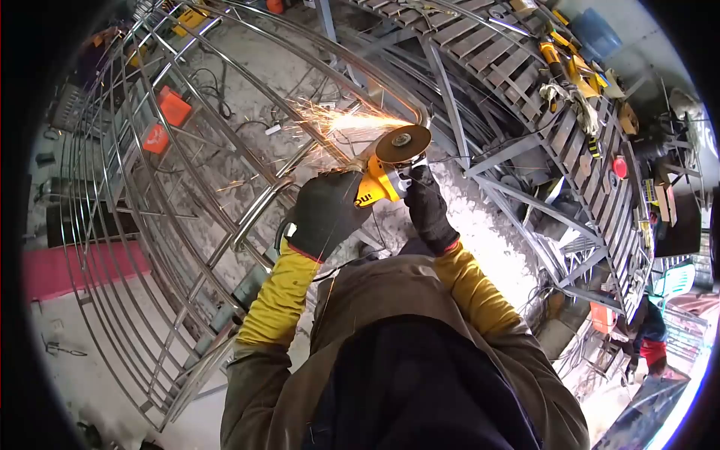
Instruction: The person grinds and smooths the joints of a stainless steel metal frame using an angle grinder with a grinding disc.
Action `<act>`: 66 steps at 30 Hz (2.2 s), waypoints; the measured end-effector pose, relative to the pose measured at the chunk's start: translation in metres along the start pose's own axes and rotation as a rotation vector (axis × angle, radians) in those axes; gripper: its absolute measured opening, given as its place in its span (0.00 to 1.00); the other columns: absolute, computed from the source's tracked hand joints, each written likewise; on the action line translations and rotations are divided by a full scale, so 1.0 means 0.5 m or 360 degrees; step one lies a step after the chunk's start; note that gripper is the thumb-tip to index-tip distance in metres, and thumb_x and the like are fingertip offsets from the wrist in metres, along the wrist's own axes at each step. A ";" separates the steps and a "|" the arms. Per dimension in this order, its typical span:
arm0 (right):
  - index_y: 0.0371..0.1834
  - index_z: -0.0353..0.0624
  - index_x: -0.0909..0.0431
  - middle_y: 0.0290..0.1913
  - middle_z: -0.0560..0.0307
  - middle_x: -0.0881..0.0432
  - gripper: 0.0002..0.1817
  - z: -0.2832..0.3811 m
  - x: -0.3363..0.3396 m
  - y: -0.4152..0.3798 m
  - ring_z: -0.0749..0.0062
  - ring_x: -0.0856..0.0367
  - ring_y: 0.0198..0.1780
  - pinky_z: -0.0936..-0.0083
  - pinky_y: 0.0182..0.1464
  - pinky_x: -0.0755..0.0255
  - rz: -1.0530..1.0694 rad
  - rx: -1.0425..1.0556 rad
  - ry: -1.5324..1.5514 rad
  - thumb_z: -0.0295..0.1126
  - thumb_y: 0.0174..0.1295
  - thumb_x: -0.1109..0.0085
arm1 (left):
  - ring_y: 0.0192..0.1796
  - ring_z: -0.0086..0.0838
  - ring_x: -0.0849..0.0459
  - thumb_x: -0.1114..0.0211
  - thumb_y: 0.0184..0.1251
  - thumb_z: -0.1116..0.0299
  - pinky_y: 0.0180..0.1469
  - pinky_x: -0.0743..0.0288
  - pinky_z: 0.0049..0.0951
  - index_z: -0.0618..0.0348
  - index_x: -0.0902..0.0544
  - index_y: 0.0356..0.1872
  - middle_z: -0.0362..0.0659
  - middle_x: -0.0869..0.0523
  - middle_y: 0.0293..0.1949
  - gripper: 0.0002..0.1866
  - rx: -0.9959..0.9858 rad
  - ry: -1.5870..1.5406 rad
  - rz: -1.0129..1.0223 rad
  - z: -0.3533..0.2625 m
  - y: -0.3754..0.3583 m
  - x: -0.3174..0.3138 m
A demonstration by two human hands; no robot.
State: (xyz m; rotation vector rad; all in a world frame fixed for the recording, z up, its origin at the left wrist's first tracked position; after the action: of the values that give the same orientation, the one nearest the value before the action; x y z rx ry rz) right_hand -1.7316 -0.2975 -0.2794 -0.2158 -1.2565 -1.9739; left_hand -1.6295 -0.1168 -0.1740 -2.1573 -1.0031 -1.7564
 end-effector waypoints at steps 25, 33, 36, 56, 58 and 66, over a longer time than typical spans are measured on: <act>0.66 0.41 0.23 0.47 0.60 0.19 0.20 -0.008 0.005 0.008 0.76 0.23 0.41 0.75 0.44 0.25 0.0330 -0.1154 0.0917 0.43 0.86 0.55 | 0.35 0.48 0.12 0.19 0.57 0.44 0.35 0.21 0.47 0.56 0.17 0.40 0.50 0.14 0.31 0.27 -0.0053 -0.0003 -0.0112 0.004 -0.003 -0.002; 0.64 0.40 0.22 0.43 0.56 0.16 0.16 -0.010 -0.003 0.003 0.71 0.22 0.34 0.72 0.37 0.25 0.0157 -0.1079 0.1049 0.24 0.76 0.50 | 0.35 0.46 0.12 0.19 0.51 0.56 0.39 0.19 0.46 0.54 0.17 0.43 0.47 0.13 0.34 0.22 -0.0086 -0.0156 -0.0053 0.011 0.001 0.014; 0.62 0.41 0.22 0.42 0.56 0.17 0.15 -0.012 0.003 0.001 0.71 0.22 0.34 0.72 0.37 0.26 0.0150 -0.0320 0.0440 0.24 0.77 0.51 | 0.36 0.46 0.11 0.18 0.51 0.55 0.39 0.19 0.46 0.53 0.16 0.42 0.47 0.12 0.34 0.22 -0.0121 -0.0142 -0.0089 0.015 0.006 0.010; 0.58 0.43 0.21 0.33 0.63 0.23 0.21 -0.002 -0.007 -0.001 0.77 0.25 0.33 0.74 0.36 0.27 0.0142 -0.1377 0.1193 0.49 0.86 0.55 | 0.37 0.45 0.12 0.19 0.49 0.57 0.38 0.20 0.47 0.54 0.17 0.42 0.47 0.14 0.34 0.22 -0.0021 -0.0084 0.0005 -0.001 0.007 0.026; 0.65 0.41 0.23 0.45 0.63 0.20 0.23 -0.010 -0.002 -0.006 0.78 0.24 0.42 0.75 0.45 0.26 0.0260 -0.1292 0.1098 0.48 0.86 0.53 | 0.37 0.46 0.12 0.19 0.49 0.57 0.38 0.20 0.47 0.54 0.17 0.42 0.47 0.14 0.34 0.22 -0.0012 -0.0061 0.0025 0.005 0.007 0.020; 0.72 0.35 0.25 0.59 0.57 0.17 0.22 -0.033 -0.010 -0.029 0.76 0.20 0.52 0.75 0.55 0.24 0.0231 -0.1174 0.1298 0.39 0.87 0.53 | 0.35 0.48 0.12 0.19 0.52 0.54 0.37 0.20 0.46 0.53 0.16 0.43 0.48 0.14 0.32 0.22 -0.0126 -0.0300 -0.0152 0.015 0.007 0.013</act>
State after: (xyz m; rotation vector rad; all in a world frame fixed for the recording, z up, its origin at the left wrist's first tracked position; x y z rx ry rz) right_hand -1.7340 -0.3056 -0.3002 0.1399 0.0172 -1.9896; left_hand -1.6211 -0.1127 -0.1690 -2.3987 -1.1150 -1.6838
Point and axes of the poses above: each hand's wrist, its own y-axis towards the middle knuckle, its own x-axis out of the back of the hand, z = x × y, the point moved 3 cm from there along y, towards the middle knuckle
